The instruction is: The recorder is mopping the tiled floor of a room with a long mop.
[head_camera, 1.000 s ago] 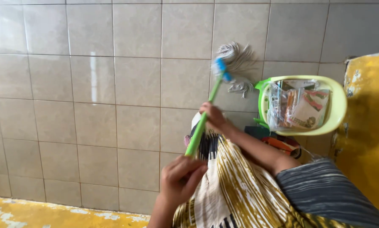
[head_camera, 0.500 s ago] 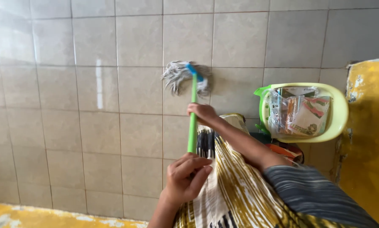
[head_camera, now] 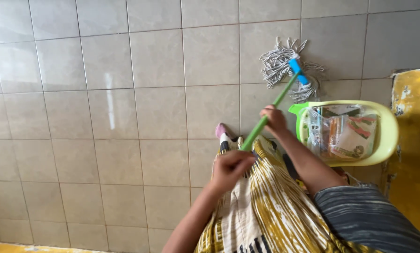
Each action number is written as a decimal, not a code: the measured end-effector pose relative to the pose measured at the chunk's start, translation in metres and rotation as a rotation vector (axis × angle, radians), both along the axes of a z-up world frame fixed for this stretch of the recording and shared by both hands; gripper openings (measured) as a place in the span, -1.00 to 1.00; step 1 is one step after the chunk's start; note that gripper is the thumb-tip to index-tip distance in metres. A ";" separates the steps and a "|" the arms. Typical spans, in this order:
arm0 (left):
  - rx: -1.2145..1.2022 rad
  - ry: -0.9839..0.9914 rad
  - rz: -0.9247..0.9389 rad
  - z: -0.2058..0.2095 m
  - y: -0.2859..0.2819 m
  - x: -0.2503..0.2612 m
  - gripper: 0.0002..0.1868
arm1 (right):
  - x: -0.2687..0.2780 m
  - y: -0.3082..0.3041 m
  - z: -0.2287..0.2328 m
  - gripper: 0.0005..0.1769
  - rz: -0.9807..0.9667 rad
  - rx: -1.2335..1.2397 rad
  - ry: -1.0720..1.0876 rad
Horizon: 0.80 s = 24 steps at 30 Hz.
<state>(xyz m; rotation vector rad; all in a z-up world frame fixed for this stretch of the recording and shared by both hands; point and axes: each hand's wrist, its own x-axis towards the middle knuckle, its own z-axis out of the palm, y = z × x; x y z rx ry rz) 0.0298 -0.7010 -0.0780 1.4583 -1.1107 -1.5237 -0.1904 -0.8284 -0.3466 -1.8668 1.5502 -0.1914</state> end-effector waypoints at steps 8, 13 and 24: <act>-0.003 -0.088 0.459 0.101 0.037 0.118 -0.83 | 0.198 0.021 0.061 -0.82 0.397 0.088 -0.148; -0.214 -0.323 0.414 0.151 0.007 0.117 -0.90 | 0.283 0.007 0.073 -0.96 0.570 0.149 -0.277; -0.407 -0.226 0.105 0.147 -0.078 0.086 -0.90 | 0.220 -0.066 0.075 -0.91 0.509 0.164 -0.242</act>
